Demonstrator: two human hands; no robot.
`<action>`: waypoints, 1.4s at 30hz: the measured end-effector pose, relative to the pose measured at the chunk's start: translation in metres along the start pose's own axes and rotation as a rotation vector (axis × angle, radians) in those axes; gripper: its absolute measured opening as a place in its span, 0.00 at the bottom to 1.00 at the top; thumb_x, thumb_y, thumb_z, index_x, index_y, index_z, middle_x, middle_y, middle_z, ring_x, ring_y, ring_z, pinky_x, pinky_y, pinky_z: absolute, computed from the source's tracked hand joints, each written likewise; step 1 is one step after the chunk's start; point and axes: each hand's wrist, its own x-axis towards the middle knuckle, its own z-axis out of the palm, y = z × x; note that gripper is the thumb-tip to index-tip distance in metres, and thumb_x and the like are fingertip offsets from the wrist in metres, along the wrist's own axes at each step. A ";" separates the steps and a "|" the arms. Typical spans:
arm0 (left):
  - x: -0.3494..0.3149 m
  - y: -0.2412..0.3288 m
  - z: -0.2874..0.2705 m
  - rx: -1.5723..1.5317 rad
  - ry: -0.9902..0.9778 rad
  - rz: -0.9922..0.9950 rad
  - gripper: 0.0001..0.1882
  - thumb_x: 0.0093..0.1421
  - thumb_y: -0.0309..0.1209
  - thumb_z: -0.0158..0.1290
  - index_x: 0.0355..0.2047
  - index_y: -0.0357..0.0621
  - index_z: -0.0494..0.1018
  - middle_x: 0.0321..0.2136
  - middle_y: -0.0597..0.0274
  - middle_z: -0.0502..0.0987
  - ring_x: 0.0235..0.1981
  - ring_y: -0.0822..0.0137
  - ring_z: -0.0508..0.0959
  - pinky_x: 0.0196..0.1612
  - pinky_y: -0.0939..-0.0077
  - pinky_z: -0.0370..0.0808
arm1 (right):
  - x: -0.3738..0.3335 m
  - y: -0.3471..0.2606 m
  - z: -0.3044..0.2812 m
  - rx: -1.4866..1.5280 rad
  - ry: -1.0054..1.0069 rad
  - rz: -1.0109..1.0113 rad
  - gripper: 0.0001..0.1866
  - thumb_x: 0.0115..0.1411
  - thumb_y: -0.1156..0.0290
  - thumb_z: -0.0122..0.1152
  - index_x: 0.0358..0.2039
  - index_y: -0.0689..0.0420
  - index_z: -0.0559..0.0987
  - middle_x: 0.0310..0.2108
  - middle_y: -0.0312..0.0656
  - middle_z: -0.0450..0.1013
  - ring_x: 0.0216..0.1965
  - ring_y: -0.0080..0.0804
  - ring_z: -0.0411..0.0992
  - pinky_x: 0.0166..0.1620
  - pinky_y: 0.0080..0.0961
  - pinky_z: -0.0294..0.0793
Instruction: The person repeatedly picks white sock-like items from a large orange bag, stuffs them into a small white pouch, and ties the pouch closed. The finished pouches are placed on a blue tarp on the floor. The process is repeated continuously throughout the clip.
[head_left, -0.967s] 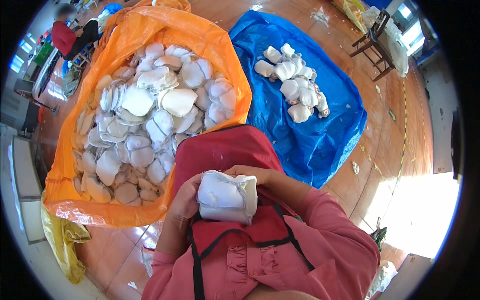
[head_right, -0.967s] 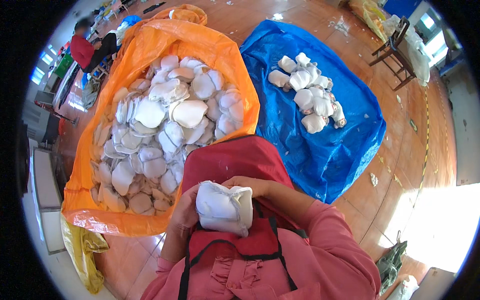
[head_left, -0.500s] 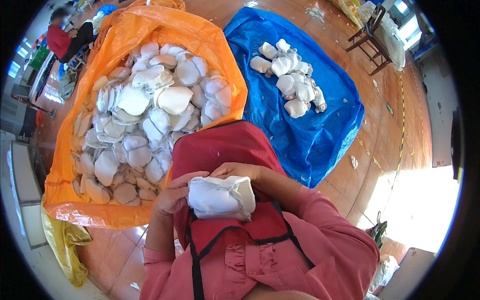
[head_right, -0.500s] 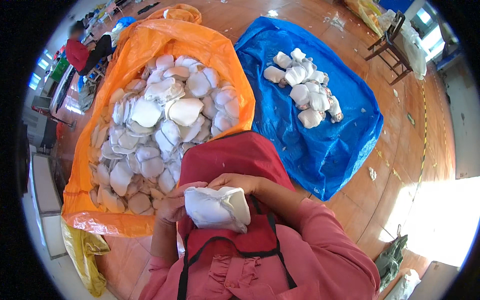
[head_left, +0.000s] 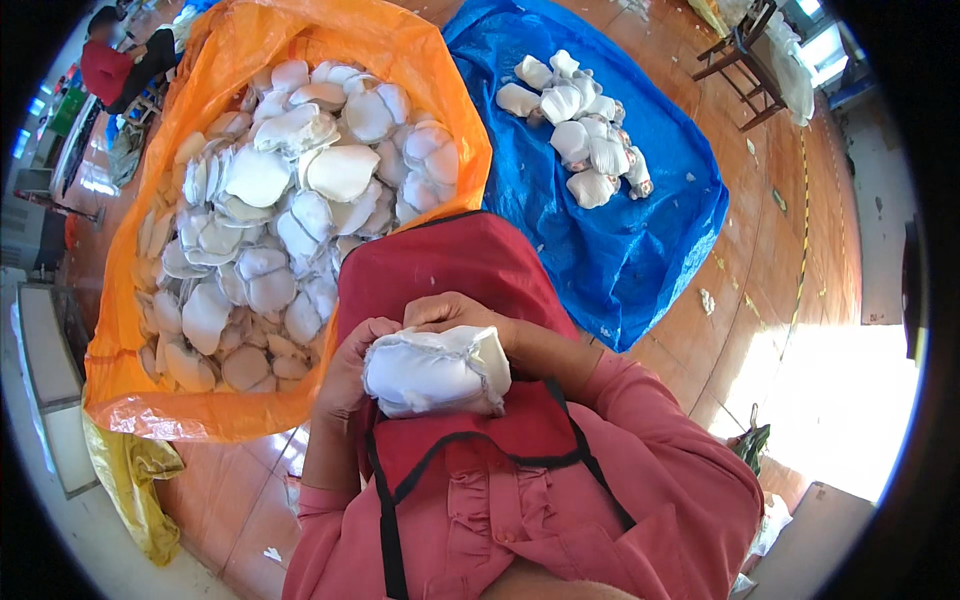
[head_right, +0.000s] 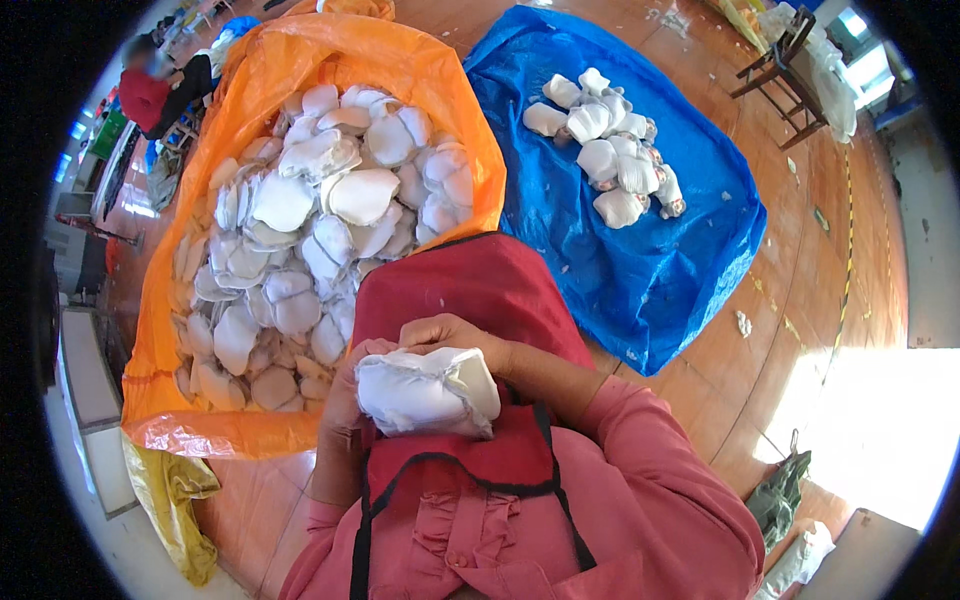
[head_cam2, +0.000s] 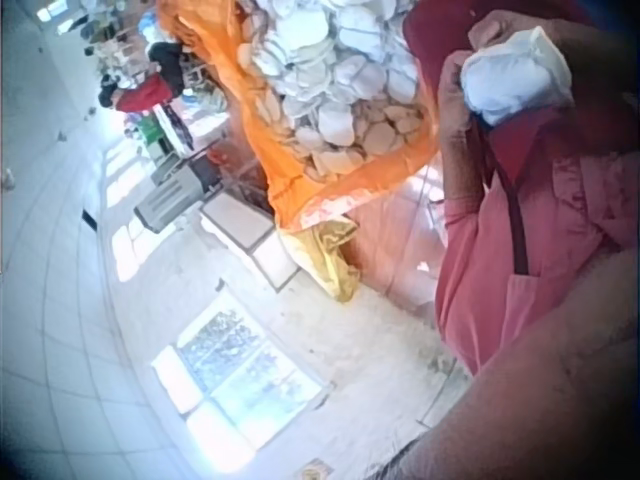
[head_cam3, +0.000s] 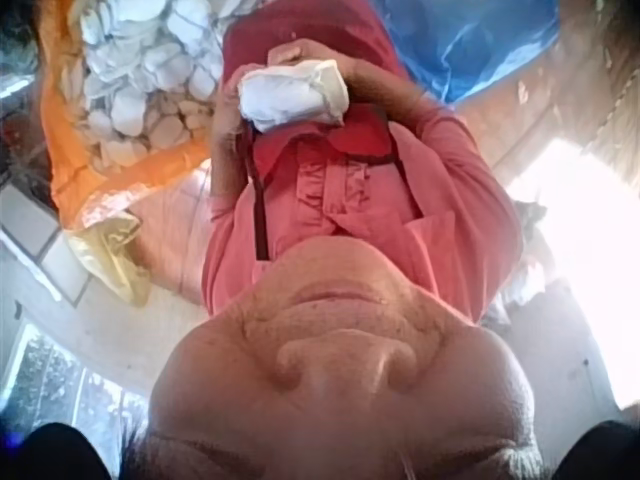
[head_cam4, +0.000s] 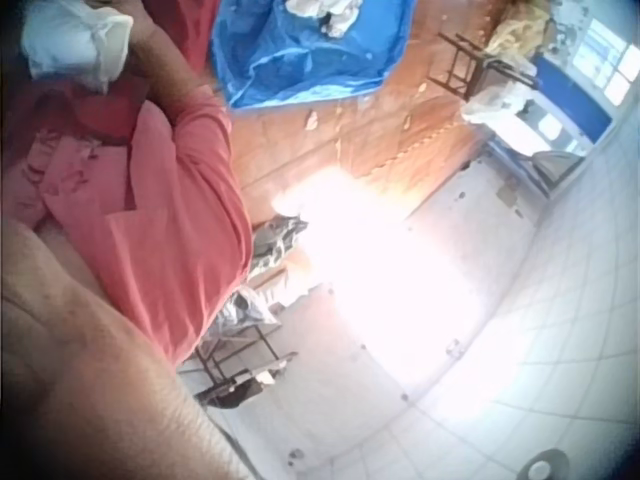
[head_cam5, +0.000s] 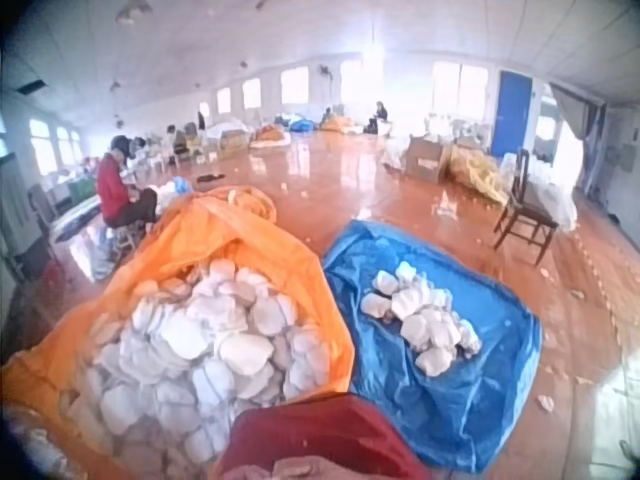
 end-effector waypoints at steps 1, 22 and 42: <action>-0.003 0.005 0.008 0.002 0.029 -0.048 0.15 0.53 0.22 0.61 0.41 0.43 0.72 0.42 0.68 0.74 0.43 0.75 0.74 0.46 0.80 0.72 | 0.001 -0.002 0.001 -0.035 0.032 -0.056 0.08 0.62 0.69 0.61 0.35 0.61 0.81 0.33 0.34 0.71 0.38 0.21 0.69 0.42 0.21 0.69; -0.013 -0.048 -0.007 -0.342 -0.034 -0.131 0.18 0.62 0.28 0.51 0.53 0.46 0.71 0.45 0.62 0.77 0.43 0.67 0.78 0.46 0.69 0.78 | 0.006 0.014 0.016 -0.139 0.212 -0.435 0.03 0.61 0.75 0.61 0.32 0.60 0.82 0.40 0.35 0.65 0.41 0.23 0.66 0.45 0.21 0.68; -0.009 0.014 0.016 0.019 0.382 0.246 0.17 0.63 0.23 0.51 0.53 0.39 0.71 0.46 0.56 0.78 0.43 0.63 0.81 0.47 0.68 0.80 | 0.004 -0.006 -0.012 0.144 0.170 -0.137 0.24 0.69 0.56 0.49 0.60 0.57 0.67 0.56 0.41 0.69 0.57 0.30 0.67 0.60 0.31 0.64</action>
